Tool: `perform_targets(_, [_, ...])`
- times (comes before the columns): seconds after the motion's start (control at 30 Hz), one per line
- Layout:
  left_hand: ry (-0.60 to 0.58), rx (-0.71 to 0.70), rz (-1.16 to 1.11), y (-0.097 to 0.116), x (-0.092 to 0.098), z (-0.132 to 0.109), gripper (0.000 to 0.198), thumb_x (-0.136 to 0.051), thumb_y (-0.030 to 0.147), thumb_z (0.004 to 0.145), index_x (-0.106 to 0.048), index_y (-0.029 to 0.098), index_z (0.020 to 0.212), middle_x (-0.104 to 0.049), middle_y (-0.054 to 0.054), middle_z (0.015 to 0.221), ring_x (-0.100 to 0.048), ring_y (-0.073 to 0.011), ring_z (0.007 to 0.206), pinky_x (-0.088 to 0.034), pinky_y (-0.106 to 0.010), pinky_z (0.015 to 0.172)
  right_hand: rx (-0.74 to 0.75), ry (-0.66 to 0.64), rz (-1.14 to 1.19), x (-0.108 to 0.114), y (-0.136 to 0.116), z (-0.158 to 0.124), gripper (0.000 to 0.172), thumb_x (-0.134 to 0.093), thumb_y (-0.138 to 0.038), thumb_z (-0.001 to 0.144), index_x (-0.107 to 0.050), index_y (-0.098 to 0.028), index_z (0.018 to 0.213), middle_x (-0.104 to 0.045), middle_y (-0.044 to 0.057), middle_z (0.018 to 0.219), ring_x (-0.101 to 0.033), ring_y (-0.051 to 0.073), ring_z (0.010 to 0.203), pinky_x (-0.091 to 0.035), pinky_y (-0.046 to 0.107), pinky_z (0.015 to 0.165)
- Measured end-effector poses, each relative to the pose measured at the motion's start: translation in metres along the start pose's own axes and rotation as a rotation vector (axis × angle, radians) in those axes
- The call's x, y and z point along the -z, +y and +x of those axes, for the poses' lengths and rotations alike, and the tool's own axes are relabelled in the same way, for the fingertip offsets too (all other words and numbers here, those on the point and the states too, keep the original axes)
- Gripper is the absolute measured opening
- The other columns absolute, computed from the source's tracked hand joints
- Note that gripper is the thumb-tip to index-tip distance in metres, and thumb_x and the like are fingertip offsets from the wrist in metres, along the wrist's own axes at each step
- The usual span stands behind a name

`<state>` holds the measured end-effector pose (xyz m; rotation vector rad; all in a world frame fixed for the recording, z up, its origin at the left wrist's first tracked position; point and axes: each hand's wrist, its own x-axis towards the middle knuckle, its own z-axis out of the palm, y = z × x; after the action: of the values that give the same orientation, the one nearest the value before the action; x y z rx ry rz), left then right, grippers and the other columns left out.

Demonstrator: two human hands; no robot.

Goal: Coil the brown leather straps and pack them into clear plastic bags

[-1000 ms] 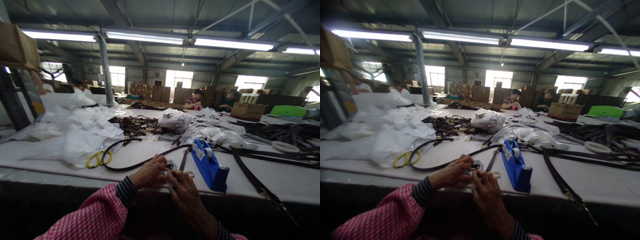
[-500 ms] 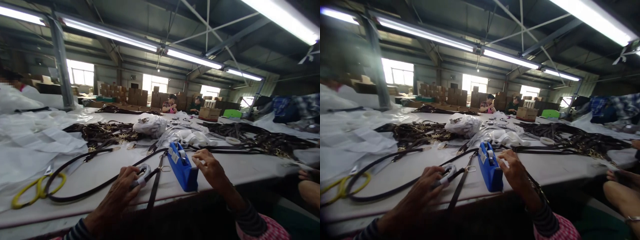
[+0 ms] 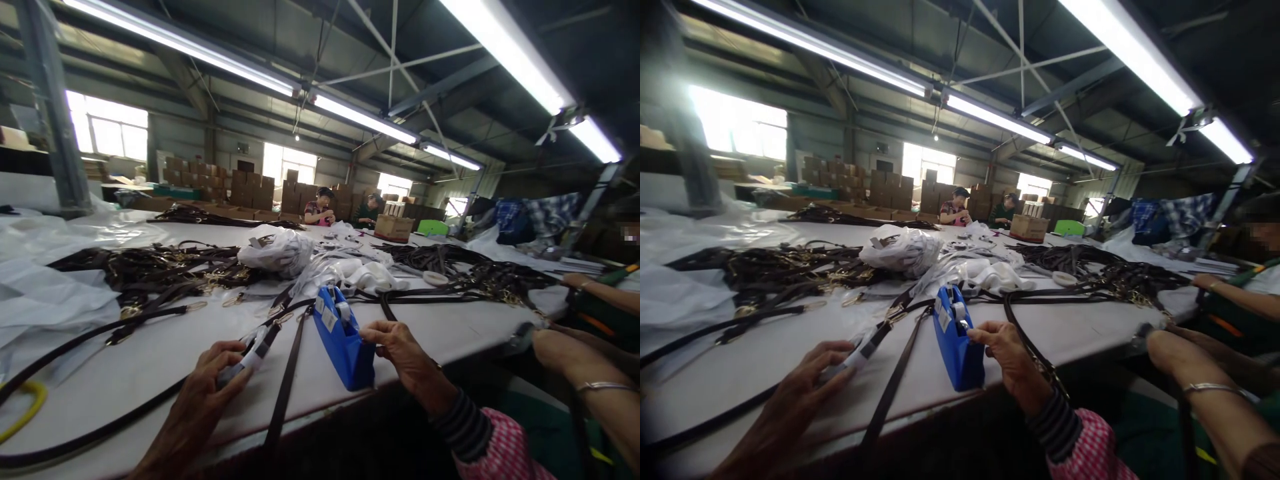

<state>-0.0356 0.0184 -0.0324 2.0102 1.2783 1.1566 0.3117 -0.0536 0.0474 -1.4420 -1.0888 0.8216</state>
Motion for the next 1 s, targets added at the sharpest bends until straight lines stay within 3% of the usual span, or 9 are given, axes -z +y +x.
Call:
perform_targets(0.1, [-0.019, 0.013, 0.008, -0.003, 0.000, 0.000, 0.049, -0.059, 0.073, 0.085, -0.076, 0.027, 0.086, -0.066, -0.007, 0.129, -0.060, -0.0346, 0.121, -0.050, -0.047, 0.104, 0.062, 0.080, 0.100, -0.008, 0.005, -0.007, 0.024, -0.085, -0.036, 0.065, -0.073, -0.016, 0.064, -0.062, 0.000, 0.068, -0.045, 0.013, 0.062, -0.034, 0.028, 0.060])
perform_targets(0.27, [0.001, 0.067, -0.003, -0.006, 0.004, -0.001, 0.053, -0.059, 0.076, 0.084, -0.076, 0.026, 0.088, -0.063, -0.008, 0.132, -0.062, -0.0344, 0.119, -0.050, -0.049, 0.103, 0.176, 0.263, 0.236, -0.017, 0.025, -0.033, 0.031, -0.086, -0.044, 0.067, -0.069, -0.018, 0.063, -0.066, 0.004, 0.103, -0.055, 0.019, 0.085, -0.043, 0.030, 0.074])
perform_targets(0.37, [0.030, 0.089, -0.017, -0.002, 0.007, -0.002, 0.053, -0.060, 0.076, 0.083, -0.077, 0.025, 0.088, -0.064, -0.008, 0.132, -0.063, -0.0339, 0.119, -0.052, -0.046, 0.101, 0.174, 0.291, 0.280, -0.018, 0.035, -0.050, 0.030, -0.088, -0.043, 0.070, -0.069, -0.019, 0.068, -0.065, 0.003, 0.091, -0.053, 0.017, 0.076, -0.042, 0.028, 0.066])
perform_targets(0.47, [0.052, 0.098, -0.044, 0.011, 0.009, -0.003, 0.051, -0.064, 0.074, 0.082, -0.078, 0.025, 0.086, -0.066, -0.007, 0.131, -0.066, -0.0319, 0.114, -0.056, -0.040, 0.093, 0.049, 0.219, 0.364, -0.019, 0.041, -0.058, 0.032, -0.088, -0.044, 0.072, -0.069, -0.018, 0.072, -0.061, 0.000, 0.072, -0.046, 0.012, 0.060, -0.033, 0.024, 0.052])
perform_targets(0.57, [0.056, 0.097, -0.126, 0.033, 0.010, -0.006, 0.046, -0.069, 0.070, 0.080, -0.077, 0.025, 0.083, -0.066, -0.006, 0.129, -0.067, -0.0298, 0.106, -0.057, -0.035, 0.085, -0.044, 0.186, 0.418, -0.019, 0.048, -0.057, 0.040, -0.091, -0.048, 0.065, -0.065, -0.017, 0.070, -0.060, 0.000, 0.065, -0.042, 0.009, 0.052, -0.024, 0.020, 0.046])
perform_targets(0.7, [0.015, 0.106, -0.273, 0.066, 0.009, -0.016, 0.040, -0.072, 0.063, 0.082, -0.075, 0.023, 0.081, -0.064, -0.007, 0.128, -0.066, -0.0258, 0.095, -0.055, -0.033, 0.075, -0.076, 0.211, 0.303, -0.011, 0.062, -0.061, 0.048, -0.094, -0.052, 0.059, -0.063, -0.017, 0.066, -0.056, -0.002, 0.058, -0.042, 0.008, 0.048, -0.021, 0.018, 0.043])
perform_targets(0.83, [-0.032, 0.096, -0.321, 0.087, 0.002, -0.024, 0.035, -0.070, 0.055, 0.086, -0.072, 0.021, 0.080, -0.064, -0.008, 0.126, -0.066, -0.0250, 0.092, -0.055, -0.034, 0.075, 0.000, 0.025, 0.252, -0.020, 0.054, -0.081, 0.045, -0.088, -0.057, 0.071, -0.065, -0.018, 0.074, -0.056, -0.001, 0.061, -0.042, 0.008, 0.048, -0.026, 0.020, 0.043])
perform_targets(1.0, [-0.015, 0.057, -0.223, 0.100, -0.006, -0.030, 0.033, -0.069, 0.055, 0.088, -0.072, 0.023, 0.081, -0.062, -0.007, 0.126, -0.063, -0.0293, 0.106, -0.051, -0.043, 0.092, 0.051, -0.261, 0.503, -0.077, 0.010, -0.097, 0.042, -0.082, -0.053, 0.082, -0.059, -0.019, 0.075, -0.051, -0.004, 0.059, -0.038, 0.007, 0.049, -0.026, 0.021, 0.045])
